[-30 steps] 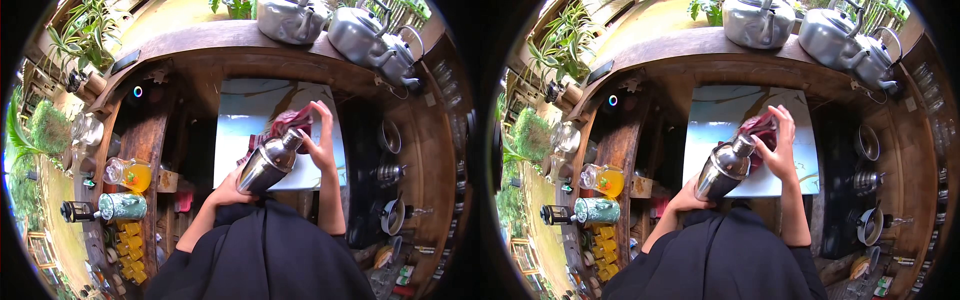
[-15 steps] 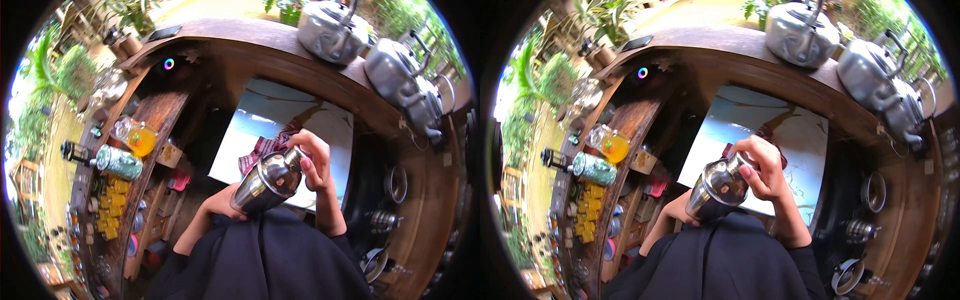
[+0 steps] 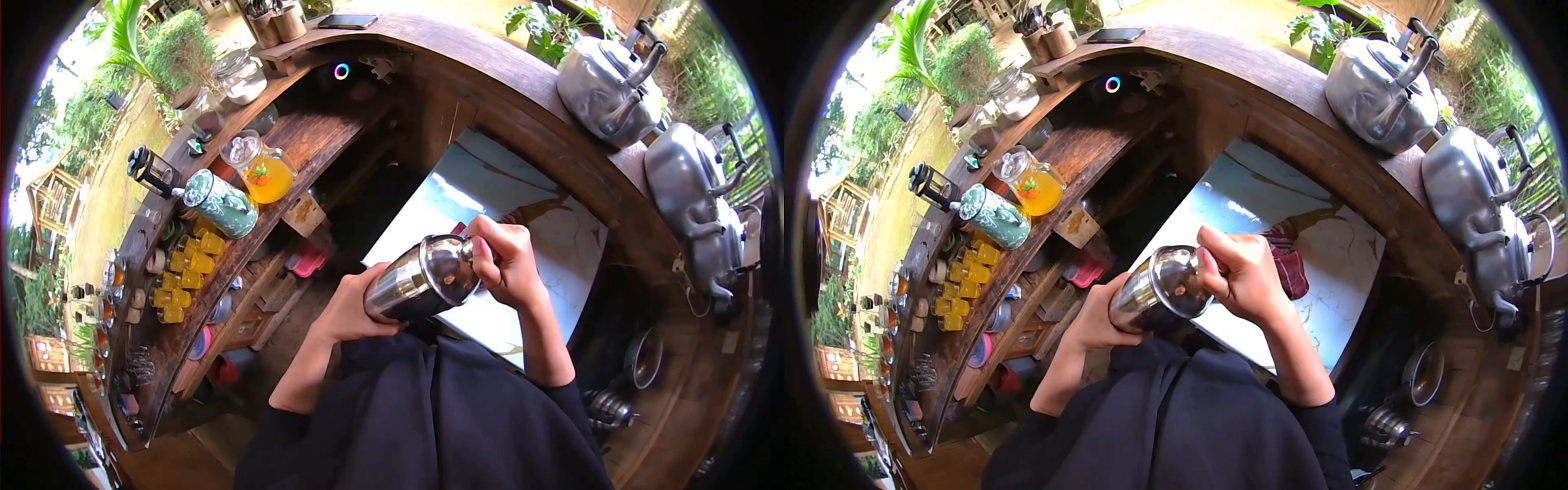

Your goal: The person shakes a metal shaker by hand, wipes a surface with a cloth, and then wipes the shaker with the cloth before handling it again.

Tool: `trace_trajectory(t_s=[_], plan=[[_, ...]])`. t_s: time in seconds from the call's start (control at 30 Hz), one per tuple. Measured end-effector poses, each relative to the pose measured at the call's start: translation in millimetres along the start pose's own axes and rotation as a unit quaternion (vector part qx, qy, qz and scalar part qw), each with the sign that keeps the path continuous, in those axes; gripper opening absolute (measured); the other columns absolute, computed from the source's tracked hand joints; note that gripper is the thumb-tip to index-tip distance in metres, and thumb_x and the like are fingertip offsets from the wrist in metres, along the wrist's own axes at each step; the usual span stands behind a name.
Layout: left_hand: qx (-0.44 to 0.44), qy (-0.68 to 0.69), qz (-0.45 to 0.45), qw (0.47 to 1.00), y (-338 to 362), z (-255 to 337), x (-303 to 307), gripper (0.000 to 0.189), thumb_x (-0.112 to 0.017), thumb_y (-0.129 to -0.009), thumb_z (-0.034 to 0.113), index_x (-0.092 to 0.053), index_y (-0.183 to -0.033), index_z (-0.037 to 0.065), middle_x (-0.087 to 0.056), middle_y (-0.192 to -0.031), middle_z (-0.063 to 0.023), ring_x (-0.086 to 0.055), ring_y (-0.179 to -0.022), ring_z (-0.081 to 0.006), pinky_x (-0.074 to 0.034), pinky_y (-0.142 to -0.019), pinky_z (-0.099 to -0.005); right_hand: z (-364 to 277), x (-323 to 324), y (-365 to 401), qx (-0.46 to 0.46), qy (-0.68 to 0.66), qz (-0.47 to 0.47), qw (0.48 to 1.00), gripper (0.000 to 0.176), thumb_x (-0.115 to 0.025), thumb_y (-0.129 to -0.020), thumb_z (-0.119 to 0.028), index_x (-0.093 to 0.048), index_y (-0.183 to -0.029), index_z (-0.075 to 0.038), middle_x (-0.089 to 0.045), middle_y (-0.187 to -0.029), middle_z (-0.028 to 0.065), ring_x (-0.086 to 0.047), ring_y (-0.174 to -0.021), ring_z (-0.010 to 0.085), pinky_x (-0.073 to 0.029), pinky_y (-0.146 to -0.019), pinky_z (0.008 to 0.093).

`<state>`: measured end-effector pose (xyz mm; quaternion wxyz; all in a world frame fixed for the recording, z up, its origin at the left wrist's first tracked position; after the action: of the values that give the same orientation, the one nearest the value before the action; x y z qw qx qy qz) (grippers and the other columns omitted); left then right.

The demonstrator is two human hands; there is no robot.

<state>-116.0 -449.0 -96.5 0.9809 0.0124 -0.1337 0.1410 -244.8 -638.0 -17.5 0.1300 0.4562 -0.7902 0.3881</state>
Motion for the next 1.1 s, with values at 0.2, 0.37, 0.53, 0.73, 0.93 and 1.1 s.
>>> trace_trajectory(t_s=[0.2, 0.37, 0.53, 0.73, 0.93, 1.1], plan=[[-0.056, -0.107, 0.131, 0.984, 14, -2, 24, 0.072, -0.084, -0.054, 0.016, -0.054, -0.119, 0.005, -0.066, -0.1, -0.0149, -0.066, -0.093, -0.029, -0.052, -0.082, -0.0332, -16, -28, -11, -0.053, -0.013, 0.022, 0.998, 0.011, -0.055, -0.083, -0.01, -0.048, -0.078, -0.003, -0.046, -0.057, 0.0151, -0.047, -0.05, 0.0323, -0.04, -0.051, 0.0365], [-0.088, -0.026, 0.152, 0.984, 42, 1, 56, 0.073, -0.083, -0.056, 0.01, -0.052, -0.122, 0.005, -0.065, -0.099, -0.0116, -0.066, -0.092, -0.0208, -0.05, -0.084, -0.03, -40, -63, -33, -0.072, -0.323, 0.024, 0.943, 0.05, -0.042, -0.094, -0.046, -0.05, -0.106, 0.003, -0.056, -0.087, 0.0096, -0.054, -0.076, 0.0144, -0.042, -0.071, 0.027], [-0.08, 0.042, 0.183, 0.979, 93, -18, 97, 0.074, -0.083, -0.058, 0.009, -0.051, -0.125, 0.004, -0.065, -0.102, -0.0091, -0.063, -0.094, -0.0144, -0.047, -0.086, -0.0282, -76, -124, -62, -0.008, -0.373, 0.009, 0.928, 0.063, -0.068, -0.079, -0.024, -0.037, -0.128, 0.0, -0.053, -0.107, 0.0156, -0.053, -0.097, 0.0193, -0.043, -0.081, 0.0327], [-0.056, 0.059, 0.299, 0.951, 164, -24, 149, 0.076, -0.083, -0.057, 0.009, -0.05, -0.125, 0.003, -0.065, -0.105, -0.0086, -0.061, -0.098, -0.0147, -0.046, -0.088, -0.0297, -129, -226, -86, 0.054, -0.458, -0.098, 0.882, 0.087, -0.074, -0.076, -0.013, -0.019, -0.143, -0.006, -0.048, -0.128, 0.0252, -0.05, -0.119, 0.0333, -0.039, -0.1, 0.0456], [-0.11, 0.131, 0.399, 0.901, 228, -51, 194, 0.086, -0.085, -0.057, 0.008, -0.043, -0.132, 0.004, -0.059, -0.119, -0.0086, -0.057, -0.109, -0.0176, -0.043, -0.096, -0.033, -183, -302, -105, 0.138, -0.431, -0.201, 0.869, 0.104, -0.084, -0.067, -0.014, -0.016, -0.145, -0.008, -0.027, -0.146, 0.0245, -0.03, -0.137, 0.0343, -0.025, -0.111, 0.0453], [-0.11, 0.156, 0.441, 0.877, 273, -60, 217, 0.1, -0.084, -0.057, 0.004, -0.025, -0.137, 0.008, -0.048, -0.129, -0.0125, -0.048, -0.121, -0.0225, -0.04, -0.099, -0.0378, -206, -358, -111, 0.134, -0.431, -0.218, 0.865, 0.106, -0.085, -0.066, -0.011, -0.014, -0.145, -0.005, -0.029, -0.144, 0.0192, -0.03, -0.137, 0.0307, -0.024, -0.112, 0.043]])
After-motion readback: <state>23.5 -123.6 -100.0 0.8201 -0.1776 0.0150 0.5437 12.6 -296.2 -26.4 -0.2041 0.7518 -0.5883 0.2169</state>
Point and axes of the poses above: each hand's wrist, its own y-axis away from the middle knuckle, its own x-axis out of the back of the hand, z = x × y, the point moved 3 cm from there along -y, towards the middle knuckle
